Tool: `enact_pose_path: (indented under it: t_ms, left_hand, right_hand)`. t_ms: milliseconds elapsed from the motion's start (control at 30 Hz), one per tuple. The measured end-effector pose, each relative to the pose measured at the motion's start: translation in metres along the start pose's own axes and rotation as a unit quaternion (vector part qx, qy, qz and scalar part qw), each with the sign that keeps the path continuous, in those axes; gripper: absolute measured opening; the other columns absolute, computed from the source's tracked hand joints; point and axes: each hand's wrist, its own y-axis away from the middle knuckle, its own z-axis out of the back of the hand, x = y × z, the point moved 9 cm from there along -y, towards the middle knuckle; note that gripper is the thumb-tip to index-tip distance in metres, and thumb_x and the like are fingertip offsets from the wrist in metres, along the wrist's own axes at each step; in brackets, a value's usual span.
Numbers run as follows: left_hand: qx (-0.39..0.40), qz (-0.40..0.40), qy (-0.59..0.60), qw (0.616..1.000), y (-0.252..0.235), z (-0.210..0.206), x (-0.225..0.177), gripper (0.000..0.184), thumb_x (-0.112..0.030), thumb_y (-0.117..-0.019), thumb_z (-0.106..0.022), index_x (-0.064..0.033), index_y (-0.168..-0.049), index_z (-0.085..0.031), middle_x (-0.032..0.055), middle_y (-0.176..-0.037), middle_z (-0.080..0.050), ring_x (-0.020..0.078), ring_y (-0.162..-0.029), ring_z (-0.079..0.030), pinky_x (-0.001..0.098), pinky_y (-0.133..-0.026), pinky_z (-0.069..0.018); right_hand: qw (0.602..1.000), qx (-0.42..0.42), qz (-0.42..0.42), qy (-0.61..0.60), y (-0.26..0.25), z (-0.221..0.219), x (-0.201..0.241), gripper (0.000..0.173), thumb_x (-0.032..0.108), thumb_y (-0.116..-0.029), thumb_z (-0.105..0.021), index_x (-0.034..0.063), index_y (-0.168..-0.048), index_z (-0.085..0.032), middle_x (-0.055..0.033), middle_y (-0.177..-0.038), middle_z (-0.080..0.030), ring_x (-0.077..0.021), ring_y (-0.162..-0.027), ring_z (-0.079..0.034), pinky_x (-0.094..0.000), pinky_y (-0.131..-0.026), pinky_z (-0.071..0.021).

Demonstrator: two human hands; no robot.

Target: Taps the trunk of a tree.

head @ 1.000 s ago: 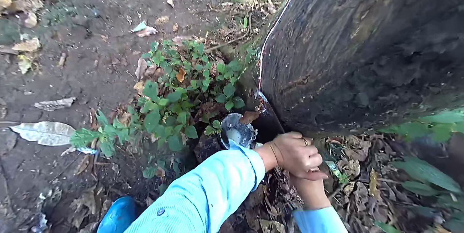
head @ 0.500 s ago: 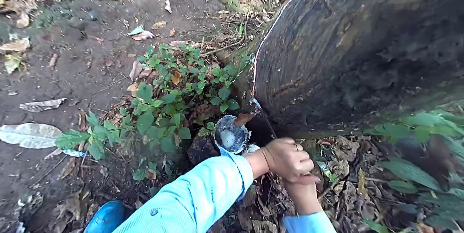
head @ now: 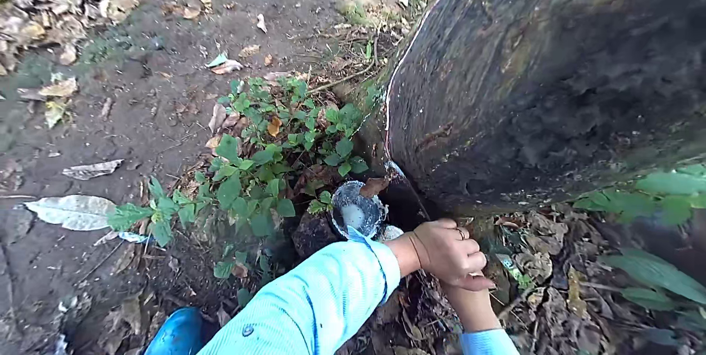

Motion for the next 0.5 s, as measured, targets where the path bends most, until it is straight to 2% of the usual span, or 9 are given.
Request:
enact_pose_path:
  t_ms: [33, 100, 133, 200, 300, 367, 433, 467, 500]
  left_hand:
    - [-0.005, -0.002, 0.000, 1.000, 0.001, 0.002, -0.001, 0.044, -0.046, -0.0912, -0.061, -0.0088, -0.067, -0.066, 0.0055, -0.061, -0.064, 0.0226, -0.058, -0.064, 0.0383, -0.053, -0.0478]
    - [-0.038, 0.000, -0.005, 0.999, -0.001, 0.011, 0.004, 0.045, -0.044, -0.0934, -0.059, -0.0089, -0.066, -0.064, 0.0056, -0.060, -0.062, 0.0223, -0.056, -0.063, 0.0376, -0.052, -0.0474]
    - [-0.051, 0.001, -0.018, 0.999, -0.002, 0.012, 0.004, 0.045, -0.045, -0.0934, -0.060, -0.0097, -0.066, -0.063, 0.0052, -0.059, -0.061, 0.0222, -0.055, -0.061, 0.0371, -0.052, -0.0465]
    - [-0.043, 0.002, -0.030, 0.999, 0.000, 0.004, -0.002, 0.043, -0.045, -0.0915, -0.061, -0.0106, -0.066, -0.064, 0.0048, -0.060, -0.063, 0.0227, -0.057, -0.062, 0.0375, -0.054, -0.0470]
    - [-0.028, -0.011, -0.030, 0.999, -0.002, 0.004, -0.004, 0.045, -0.046, -0.0923, -0.060, -0.0102, -0.066, -0.065, 0.0046, -0.061, -0.064, 0.0226, -0.059, -0.064, 0.0374, -0.055, -0.0484]
    - [-0.036, -0.005, -0.031, 0.999, -0.005, 0.013, 0.001, 0.046, -0.046, -0.0931, -0.059, -0.0098, -0.064, -0.065, 0.0053, -0.060, -0.063, 0.0228, -0.058, -0.064, 0.0378, -0.055, -0.0477]
    - [-0.055, 0.011, -0.040, 0.998, -0.007, 0.014, 0.001, 0.047, -0.046, -0.0934, -0.058, -0.0099, -0.064, -0.063, 0.0056, -0.060, -0.063, 0.0228, -0.057, -0.062, 0.0375, -0.055, -0.0468]
    - [-0.044, 0.017, -0.036, 0.998, -0.005, 0.010, -0.004, 0.047, -0.047, -0.0932, -0.059, -0.0097, -0.065, -0.064, 0.0061, -0.061, -0.063, 0.0233, -0.058, -0.064, 0.0380, -0.056, -0.0478]
    - [-0.029, 0.015, -0.026, 0.999, -0.005, 0.007, -0.008, 0.046, -0.046, -0.0921, -0.061, -0.0087, -0.065, -0.066, 0.0070, -0.062, -0.065, 0.0242, -0.059, -0.065, 0.0390, -0.056, -0.0488]
  right_hand:
    - [0.998, -0.049, 0.017, -0.031, 0.002, 0.000, -0.003, 0.034, 0.018, -0.0926, -0.064, -0.0138, -0.105, -0.069, -0.0281, -0.096, -0.072, -0.0383, -0.093, -0.073, -0.0532, -0.083, -0.0564]
    - [0.994, 0.017, -0.038, -0.105, -0.004, 0.004, -0.010, 0.036, 0.020, -0.0962, -0.066, -0.0120, -0.113, -0.068, -0.0214, -0.104, -0.072, -0.0252, -0.102, -0.071, -0.0432, -0.095, -0.0541]
    - [0.990, -0.011, -0.038, -0.137, -0.002, -0.002, -0.026, 0.033, 0.024, -0.0941, -0.068, -0.0070, -0.106, -0.070, -0.0140, -0.097, -0.074, -0.0161, -0.096, -0.071, -0.0361, -0.092, -0.0555]
    - [0.987, -0.086, -0.004, -0.135, 0.013, -0.016, -0.055, 0.034, 0.030, -0.0900, -0.071, -0.0028, -0.096, -0.073, -0.0147, -0.088, -0.074, -0.0228, -0.086, -0.073, -0.0444, -0.080, -0.0577]
    - [0.997, -0.020, -0.023, -0.075, 0.013, -0.016, -0.052, 0.037, 0.027, -0.0919, -0.066, -0.0067, -0.104, -0.073, -0.0254, -0.098, -0.074, -0.0411, -0.096, -0.073, -0.0624, -0.086, -0.0534]
    - [0.995, -0.005, -0.050, -0.088, 0.007, -0.010, -0.041, 0.040, 0.028, -0.0914, -0.065, -0.0079, -0.107, -0.072, -0.0255, -0.102, -0.073, -0.0405, -0.101, -0.071, -0.0627, -0.091, -0.0514]
    - [0.987, 0.018, -0.108, -0.115, 0.006, 0.010, -0.023, 0.031, 0.022, -0.0927, -0.067, -0.0051, -0.108, -0.070, -0.0181, -0.104, -0.073, -0.0281, -0.104, -0.071, -0.0469, -0.096, -0.0534]
    - [0.979, 0.085, -0.156, -0.104, 0.009, 0.020, -0.005, 0.033, 0.013, -0.0971, -0.064, -0.0123, -0.119, -0.066, -0.0287, -0.118, -0.069, -0.0388, -0.117, -0.065, -0.0537, -0.106, -0.0452]
    - [0.975, 0.121, -0.178, -0.062, 0.004, 0.029, 0.012, 0.030, 0.005, -0.0980, -0.063, -0.0155, -0.119, -0.065, -0.0348, -0.121, -0.066, -0.0482, -0.119, -0.062, -0.0615, -0.105, -0.0426]
